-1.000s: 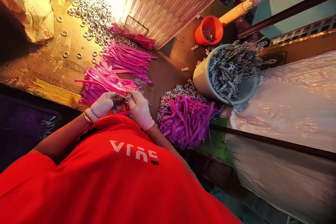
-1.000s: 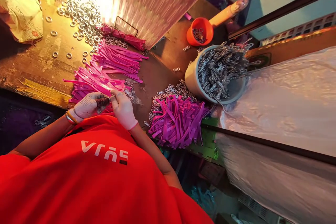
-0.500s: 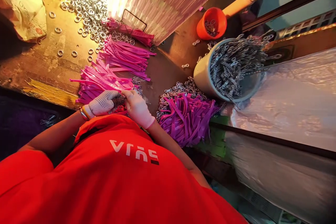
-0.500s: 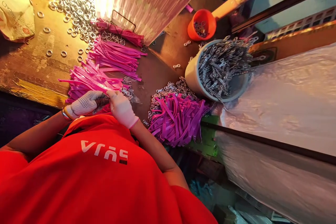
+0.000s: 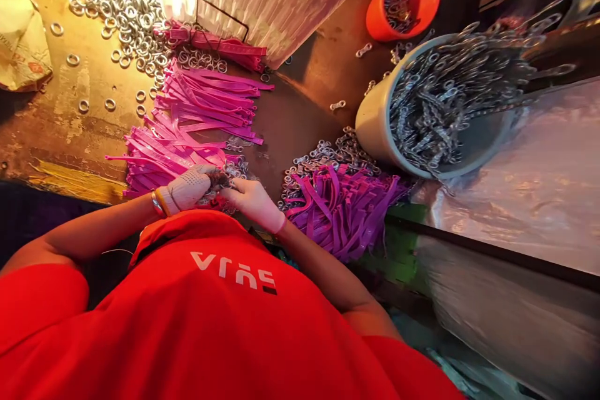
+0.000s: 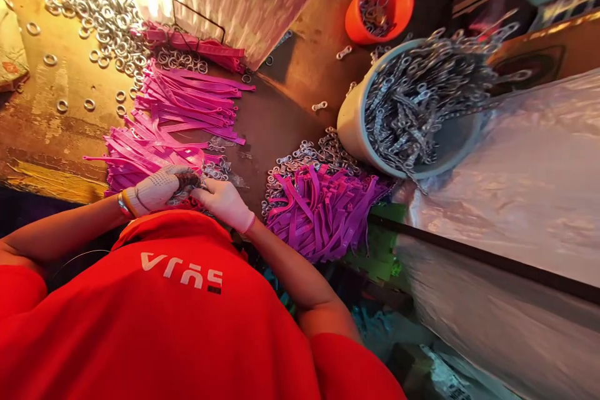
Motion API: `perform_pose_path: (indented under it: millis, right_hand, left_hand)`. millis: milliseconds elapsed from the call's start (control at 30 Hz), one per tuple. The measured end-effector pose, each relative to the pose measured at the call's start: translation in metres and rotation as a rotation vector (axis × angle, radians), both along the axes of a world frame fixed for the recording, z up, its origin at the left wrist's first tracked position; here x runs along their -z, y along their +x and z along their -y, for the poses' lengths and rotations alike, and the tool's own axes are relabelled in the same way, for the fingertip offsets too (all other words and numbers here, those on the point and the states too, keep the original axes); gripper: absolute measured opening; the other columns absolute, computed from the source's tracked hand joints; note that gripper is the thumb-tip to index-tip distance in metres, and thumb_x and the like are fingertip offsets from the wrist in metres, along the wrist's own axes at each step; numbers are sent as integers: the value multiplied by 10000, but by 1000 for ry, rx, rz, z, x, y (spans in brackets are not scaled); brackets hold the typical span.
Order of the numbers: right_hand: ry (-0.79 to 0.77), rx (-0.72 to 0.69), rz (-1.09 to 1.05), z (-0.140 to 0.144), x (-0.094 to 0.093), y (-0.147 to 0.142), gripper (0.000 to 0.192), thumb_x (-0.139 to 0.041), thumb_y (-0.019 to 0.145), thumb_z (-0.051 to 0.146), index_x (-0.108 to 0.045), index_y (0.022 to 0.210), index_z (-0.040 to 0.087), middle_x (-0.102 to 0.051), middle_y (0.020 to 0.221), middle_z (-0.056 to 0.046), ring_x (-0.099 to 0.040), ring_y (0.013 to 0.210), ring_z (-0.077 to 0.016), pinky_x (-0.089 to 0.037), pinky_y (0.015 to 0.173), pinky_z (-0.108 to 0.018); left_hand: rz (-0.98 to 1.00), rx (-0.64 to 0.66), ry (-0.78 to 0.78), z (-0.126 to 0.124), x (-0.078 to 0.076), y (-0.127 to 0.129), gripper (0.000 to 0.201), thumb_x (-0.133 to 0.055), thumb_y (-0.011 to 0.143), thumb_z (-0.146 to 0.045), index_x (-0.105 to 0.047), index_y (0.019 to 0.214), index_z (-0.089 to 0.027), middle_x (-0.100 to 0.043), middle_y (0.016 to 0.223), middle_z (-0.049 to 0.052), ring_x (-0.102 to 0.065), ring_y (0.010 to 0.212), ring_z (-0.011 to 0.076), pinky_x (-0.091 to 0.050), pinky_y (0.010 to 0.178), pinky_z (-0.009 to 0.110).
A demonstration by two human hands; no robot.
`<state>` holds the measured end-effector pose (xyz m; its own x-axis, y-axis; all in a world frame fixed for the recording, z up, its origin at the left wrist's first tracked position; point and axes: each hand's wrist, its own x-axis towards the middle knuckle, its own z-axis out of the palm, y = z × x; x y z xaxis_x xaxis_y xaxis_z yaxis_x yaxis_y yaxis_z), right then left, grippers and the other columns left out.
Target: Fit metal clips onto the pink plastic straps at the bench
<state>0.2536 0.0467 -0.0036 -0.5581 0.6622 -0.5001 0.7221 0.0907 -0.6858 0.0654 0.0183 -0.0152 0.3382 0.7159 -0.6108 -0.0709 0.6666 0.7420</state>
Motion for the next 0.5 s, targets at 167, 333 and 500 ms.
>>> perform_pose_path:
  millis: [167, 333, 500]
  right_hand:
    - [69, 400, -116, -22, 12, 11, 387, -453, 1008, 501, -699, 1028, 203, -743, 949, -42, -635, 876, -203, -466, 821, -293]
    - [35, 533, -191, -32, 30, 6, 452, -415, 1021, 508, -680, 1189, 183, -760, 1084, -71, -666, 1000, -223, -507, 918, -324]
    - [93, 503, -215, -42, 41, 2, 439, -431, 1025, 453, -639, 1312, 195, -733, 1266, -81, -667, 1139, -227, -503, 1017, -338]
  left_hand:
    - [-283, 31, 202, -79, 24, 3, 159, -642, 897, -267, -696, 857, -123, -570, 638, 0, -487, 603, 116, -332, 577, 279]
    - [-786, 51, 426, -167, 77, 17, 123, -689, 853, -89, -704, 975, -77, -648, 1046, 105, -593, 1025, 217, -392, 828, 322]
    - [-873, 28, 388, -188, 87, 17, 129, -624, 858, 9, -643, 850, -118, -616, 952, 73, -546, 903, 166, -366, 812, 306]
